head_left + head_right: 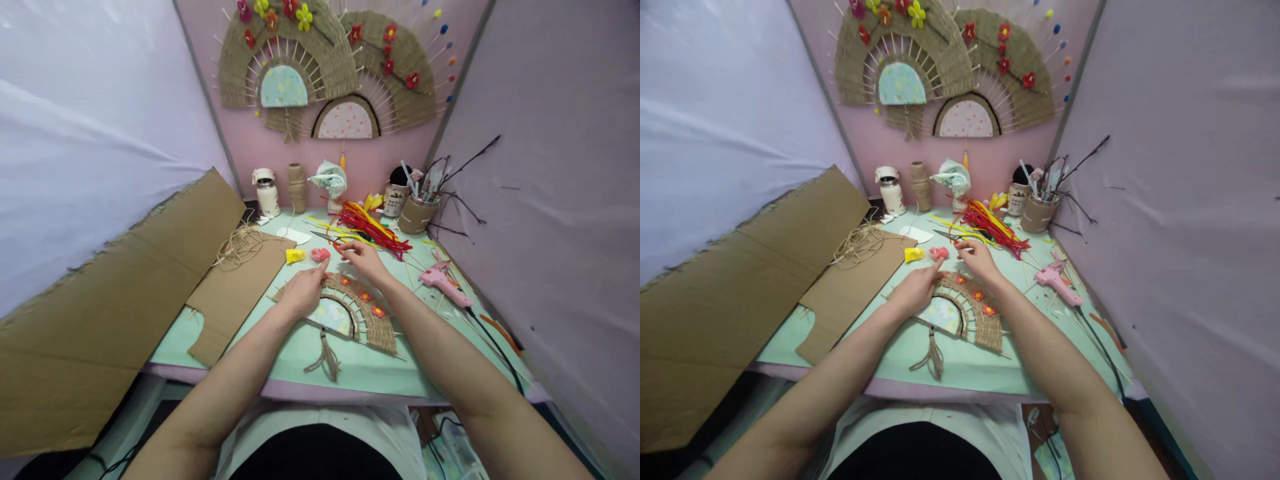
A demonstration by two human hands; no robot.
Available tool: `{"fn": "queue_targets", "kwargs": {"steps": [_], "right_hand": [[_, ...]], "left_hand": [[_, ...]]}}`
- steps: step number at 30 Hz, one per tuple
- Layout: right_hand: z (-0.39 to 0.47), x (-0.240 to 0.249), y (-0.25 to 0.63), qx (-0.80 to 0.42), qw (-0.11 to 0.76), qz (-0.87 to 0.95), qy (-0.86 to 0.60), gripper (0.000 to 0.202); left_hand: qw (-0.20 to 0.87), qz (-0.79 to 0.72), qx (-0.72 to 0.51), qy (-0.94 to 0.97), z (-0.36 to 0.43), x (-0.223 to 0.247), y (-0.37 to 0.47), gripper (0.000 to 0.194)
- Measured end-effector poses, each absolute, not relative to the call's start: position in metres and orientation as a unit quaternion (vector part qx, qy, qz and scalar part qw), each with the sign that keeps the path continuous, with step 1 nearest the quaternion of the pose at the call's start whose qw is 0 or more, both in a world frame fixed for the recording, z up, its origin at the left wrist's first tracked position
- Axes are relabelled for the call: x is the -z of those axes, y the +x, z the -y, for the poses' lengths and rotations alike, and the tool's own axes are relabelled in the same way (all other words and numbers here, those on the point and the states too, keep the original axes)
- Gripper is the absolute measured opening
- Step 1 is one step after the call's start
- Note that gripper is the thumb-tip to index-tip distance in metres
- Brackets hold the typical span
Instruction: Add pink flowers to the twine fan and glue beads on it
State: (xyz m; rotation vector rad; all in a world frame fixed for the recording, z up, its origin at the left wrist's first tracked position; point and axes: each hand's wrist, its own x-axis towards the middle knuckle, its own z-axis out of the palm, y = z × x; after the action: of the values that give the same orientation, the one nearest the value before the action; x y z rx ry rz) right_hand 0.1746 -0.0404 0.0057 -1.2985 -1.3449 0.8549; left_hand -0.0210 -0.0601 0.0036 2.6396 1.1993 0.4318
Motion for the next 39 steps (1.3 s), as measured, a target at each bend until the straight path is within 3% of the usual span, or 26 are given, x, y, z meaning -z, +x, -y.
{"fn": "queue_targets", "kwargs": {"steps": [4, 10, 27, 39], "right_hand": [[0.040, -0.004, 0.175, -0.354, 0.513, 0.563, -0.542, 0.015], [0.039, -0.003, 0.175, -0.345, 0.509, 0.570, -0.545, 0.014], [0.040, -0.004, 0.173, -0.342, 0.493, 0.581, -0.549, 0.017], [0.039, -0.001, 0.173, -0.336, 0.489, 0.588, -0.550, 0.019]], "left_hand": [[0.114, -0.403, -0.153, 0.895, 0.062, -0.008, -0.022, 0.065], [0.114, -0.412, -0.294, 0.855, 0.060, -0.010, -0.025, 0.061], [0.122, -0.415, -0.189, 0.882, 0.053, 0.001, -0.024, 0.067], [0.116, -0.422, -0.198, 0.877, 0.055, -0.004, -0.025, 0.069]]}}
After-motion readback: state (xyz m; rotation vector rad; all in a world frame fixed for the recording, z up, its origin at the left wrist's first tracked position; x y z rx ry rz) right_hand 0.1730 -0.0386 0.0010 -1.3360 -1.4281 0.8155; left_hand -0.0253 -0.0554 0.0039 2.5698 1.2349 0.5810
